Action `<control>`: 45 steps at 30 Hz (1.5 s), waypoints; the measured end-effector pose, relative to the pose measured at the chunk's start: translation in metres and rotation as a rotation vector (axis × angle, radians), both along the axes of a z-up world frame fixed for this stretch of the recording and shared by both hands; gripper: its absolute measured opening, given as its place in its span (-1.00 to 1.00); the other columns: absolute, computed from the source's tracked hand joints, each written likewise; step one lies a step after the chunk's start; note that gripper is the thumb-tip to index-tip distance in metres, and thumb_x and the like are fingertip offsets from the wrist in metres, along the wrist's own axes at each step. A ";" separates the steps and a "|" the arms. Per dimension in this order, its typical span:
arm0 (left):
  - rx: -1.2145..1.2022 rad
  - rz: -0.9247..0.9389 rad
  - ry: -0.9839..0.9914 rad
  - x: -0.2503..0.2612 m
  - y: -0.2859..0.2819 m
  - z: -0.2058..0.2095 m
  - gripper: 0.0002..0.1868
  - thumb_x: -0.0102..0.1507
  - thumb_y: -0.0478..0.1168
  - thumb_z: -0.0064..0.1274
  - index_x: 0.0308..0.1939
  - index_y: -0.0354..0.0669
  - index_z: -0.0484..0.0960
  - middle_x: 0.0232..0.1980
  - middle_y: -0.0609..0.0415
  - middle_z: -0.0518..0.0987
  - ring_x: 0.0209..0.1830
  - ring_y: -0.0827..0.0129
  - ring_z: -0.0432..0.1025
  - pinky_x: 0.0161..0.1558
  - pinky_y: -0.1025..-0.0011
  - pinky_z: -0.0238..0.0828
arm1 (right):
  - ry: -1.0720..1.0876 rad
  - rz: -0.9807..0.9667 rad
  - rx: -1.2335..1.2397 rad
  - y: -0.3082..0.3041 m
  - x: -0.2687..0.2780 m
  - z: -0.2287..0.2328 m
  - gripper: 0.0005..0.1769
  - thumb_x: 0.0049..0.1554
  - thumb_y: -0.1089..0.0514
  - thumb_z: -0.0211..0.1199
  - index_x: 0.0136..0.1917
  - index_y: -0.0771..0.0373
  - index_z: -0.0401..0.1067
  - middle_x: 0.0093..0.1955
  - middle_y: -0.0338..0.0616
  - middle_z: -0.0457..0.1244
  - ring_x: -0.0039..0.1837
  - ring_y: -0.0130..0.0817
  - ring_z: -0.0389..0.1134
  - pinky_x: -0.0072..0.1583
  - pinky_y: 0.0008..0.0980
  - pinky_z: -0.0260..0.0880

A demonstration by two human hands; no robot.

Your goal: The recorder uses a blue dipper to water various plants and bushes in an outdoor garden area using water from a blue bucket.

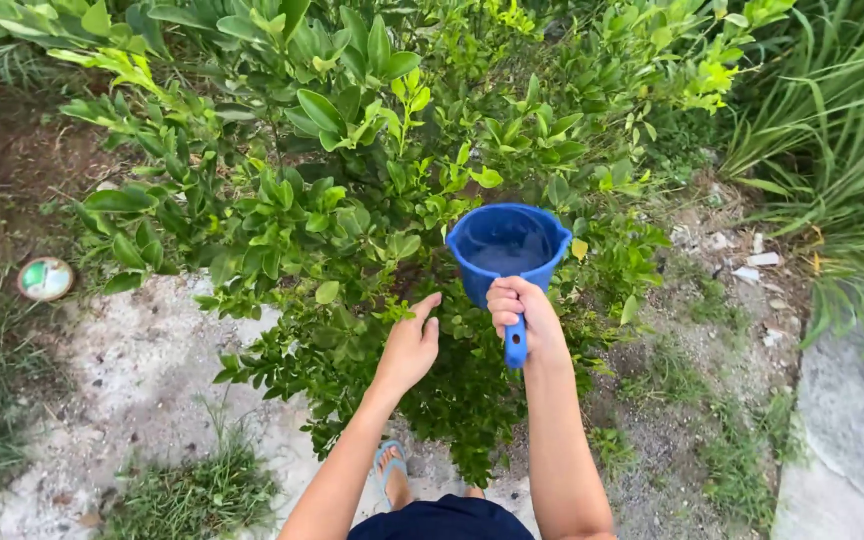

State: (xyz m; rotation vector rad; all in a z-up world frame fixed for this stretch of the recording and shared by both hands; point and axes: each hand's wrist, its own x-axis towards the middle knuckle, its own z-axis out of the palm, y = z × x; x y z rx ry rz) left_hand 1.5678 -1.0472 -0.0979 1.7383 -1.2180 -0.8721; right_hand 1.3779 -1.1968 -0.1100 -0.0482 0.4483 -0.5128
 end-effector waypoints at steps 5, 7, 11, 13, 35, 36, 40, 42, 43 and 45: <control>-0.075 -0.024 0.012 0.005 0.003 -0.001 -0.52 0.34 -0.29 -0.17 0.38 -0.11 0.41 0.29 -0.11 0.56 0.12 -0.04 0.52 0.18 0.19 0.38 | -0.008 0.012 0.080 -0.024 0.008 -0.013 -0.70 0.24 0.25 0.08 -0.31 0.15 0.11 -0.41 -0.43 -0.02 -0.48 -0.69 -0.03 -0.46 -0.59 0.01; 0.056 -0.031 0.054 0.007 0.005 0.006 -0.49 0.33 -0.28 -0.20 0.39 -0.05 0.37 0.31 -0.05 0.56 0.04 -0.01 0.56 0.16 0.21 0.40 | -0.009 0.026 0.099 -0.032 0.012 -0.016 -0.69 0.24 0.25 0.08 -0.32 0.15 0.11 -0.41 -0.44 -0.03 -0.48 -0.69 -0.03 -0.45 -0.59 0.01; 0.058 -0.055 0.048 0.010 0.005 -0.013 -0.43 0.30 -0.33 -0.23 0.43 -0.05 0.33 0.32 -0.10 0.54 0.08 -0.02 0.54 0.20 0.20 0.38 | 0.021 0.021 0.090 -0.048 0.020 -0.017 -0.72 0.22 0.26 0.06 -0.32 0.14 0.12 -0.41 -0.43 -0.01 -0.48 -0.69 -0.02 -0.45 -0.61 0.02; 0.056 -0.068 0.027 0.012 0.005 -0.029 -0.40 0.28 -0.34 -0.24 0.45 -0.06 0.30 0.34 -0.12 0.52 0.12 -0.02 0.52 0.22 0.20 0.35 | 0.022 0.036 0.110 -0.055 0.022 -0.020 -0.73 0.21 0.26 0.05 -0.32 0.14 0.12 -0.41 -0.43 -0.02 -0.48 -0.69 -0.02 -0.44 -0.61 0.03; 0.056 -0.051 0.020 0.009 -0.010 -0.016 -0.28 0.23 -0.37 -0.22 0.52 -0.01 0.19 0.47 -0.11 0.37 0.40 0.01 0.34 0.35 0.26 0.24 | 0.136 0.063 0.038 -0.073 0.034 -0.015 -0.74 0.25 0.27 0.01 -0.28 0.15 0.12 -0.42 -0.42 0.00 -0.47 -0.69 0.00 -0.45 -0.62 0.02; 0.076 -0.056 0.034 0.008 -0.010 -0.014 -0.29 0.24 -0.36 -0.23 0.52 0.00 0.18 0.48 -0.09 0.37 0.39 0.04 0.35 0.35 0.27 0.25 | 0.154 0.053 0.035 -0.071 0.034 -0.014 -0.75 0.25 0.27 0.01 -0.28 0.16 0.12 -0.42 -0.42 -0.01 -0.47 -0.69 0.00 -0.45 -0.63 0.02; 0.048 -0.050 0.063 0.004 -0.014 -0.015 -0.31 0.26 -0.36 -0.23 0.52 -0.01 0.19 0.50 -0.10 0.35 0.47 0.09 0.28 0.38 0.27 0.21 | 0.180 0.031 -0.017 -0.067 0.034 -0.012 -0.74 0.24 0.27 0.02 -0.29 0.15 0.12 -0.43 -0.42 -0.01 -0.47 -0.67 -0.01 -0.46 -0.62 0.01; 0.034 -0.058 0.088 0.002 -0.015 -0.013 -0.32 0.27 -0.37 -0.24 0.52 -0.03 0.18 0.53 -0.08 0.29 0.51 0.13 0.23 0.41 0.27 0.17 | 0.176 0.054 -0.007 -0.066 0.032 -0.014 -0.75 0.24 0.26 0.02 -0.28 0.15 0.12 -0.43 -0.42 -0.01 -0.47 -0.67 -0.02 -0.46 -0.62 0.01; 0.033 -0.060 0.086 0.001 -0.016 -0.014 -0.32 0.27 -0.37 -0.24 0.52 -0.03 0.18 0.53 -0.08 0.29 0.51 0.13 0.23 0.41 0.27 0.17 | 0.175 0.052 -0.008 -0.066 0.032 -0.014 -0.75 0.24 0.26 0.02 -0.28 0.15 0.12 -0.43 -0.42 -0.01 -0.47 -0.67 -0.02 -0.46 -0.62 0.01; -0.006 -0.053 0.096 0.000 -0.019 -0.016 -0.31 0.27 -0.37 -0.25 0.52 -0.03 0.18 0.54 -0.07 0.28 0.51 0.16 0.24 0.41 0.28 0.19 | 0.217 0.053 -0.053 -0.065 0.032 -0.015 -0.80 0.24 0.27 0.03 -0.24 0.19 0.16 -0.43 -0.43 -0.01 -0.47 -0.67 -0.02 -0.47 -0.62 -0.01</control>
